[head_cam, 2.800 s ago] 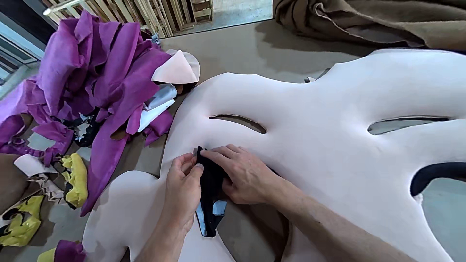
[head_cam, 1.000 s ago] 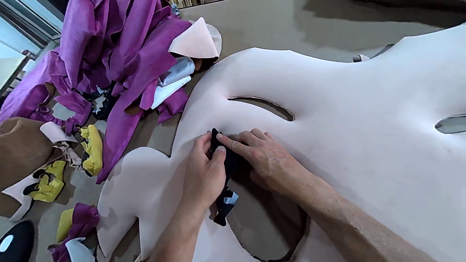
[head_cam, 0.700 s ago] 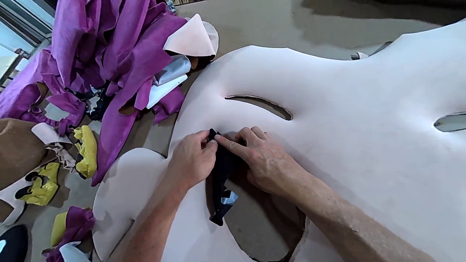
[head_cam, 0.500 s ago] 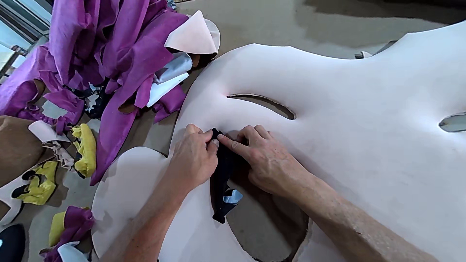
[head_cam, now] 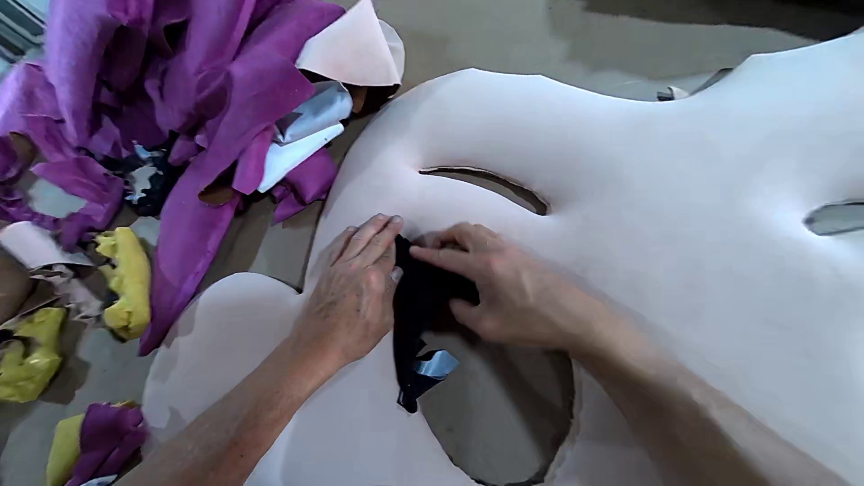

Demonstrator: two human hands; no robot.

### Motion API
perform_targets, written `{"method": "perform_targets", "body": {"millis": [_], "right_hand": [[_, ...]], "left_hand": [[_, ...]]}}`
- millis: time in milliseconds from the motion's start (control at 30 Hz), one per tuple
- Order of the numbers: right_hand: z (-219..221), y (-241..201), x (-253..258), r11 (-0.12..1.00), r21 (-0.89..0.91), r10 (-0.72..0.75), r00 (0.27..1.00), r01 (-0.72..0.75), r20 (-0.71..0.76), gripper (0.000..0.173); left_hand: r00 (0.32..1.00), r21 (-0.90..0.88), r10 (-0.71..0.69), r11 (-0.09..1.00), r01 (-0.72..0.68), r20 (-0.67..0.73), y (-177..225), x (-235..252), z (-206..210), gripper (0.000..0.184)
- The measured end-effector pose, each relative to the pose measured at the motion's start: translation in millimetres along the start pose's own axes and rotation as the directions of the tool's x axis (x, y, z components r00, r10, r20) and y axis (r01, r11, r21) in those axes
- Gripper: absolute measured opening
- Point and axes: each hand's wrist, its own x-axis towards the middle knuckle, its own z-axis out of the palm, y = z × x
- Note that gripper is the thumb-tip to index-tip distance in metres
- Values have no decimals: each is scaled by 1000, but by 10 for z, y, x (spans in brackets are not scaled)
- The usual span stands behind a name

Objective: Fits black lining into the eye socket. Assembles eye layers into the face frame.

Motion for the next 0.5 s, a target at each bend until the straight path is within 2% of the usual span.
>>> {"method": "perform_targets", "body": {"millis": [67, 133, 200, 300, 400, 500], "right_hand": [[-398, 134, -57, 965, 251, 83, 996, -75, -24, 59], [-802, 229, -164, 939, 309, 223, 949, -148, -224, 47], [-974, 222, -308, 953, 215, 285, 874, -215, -393, 37], [-604, -14, -540, 933, -55, 316, 884, -355, -343, 27], [-104, -227, -728, 853, -330, 302, 898, -405, -321, 31], [24, -243, -700, 823, -403, 246, 891, -400, -381, 28]], "left_hand": [[999, -38, 7, 999, -8, -43, 6, -5, 24, 49], [991, -97, -14, 995, 2, -130, 2, -12, 68, 49], [983, -159, -24, 987, -5, -184, -12, -31, 92, 52], [982, -194, -5, 981, -31, -186, -70, -41, 101, 68], [987, -218, -9, 976, -27, -162, -126, -54, 80, 75], [994, -238, -18, 971, -9, -110, -138, -63, 59, 74]]}}
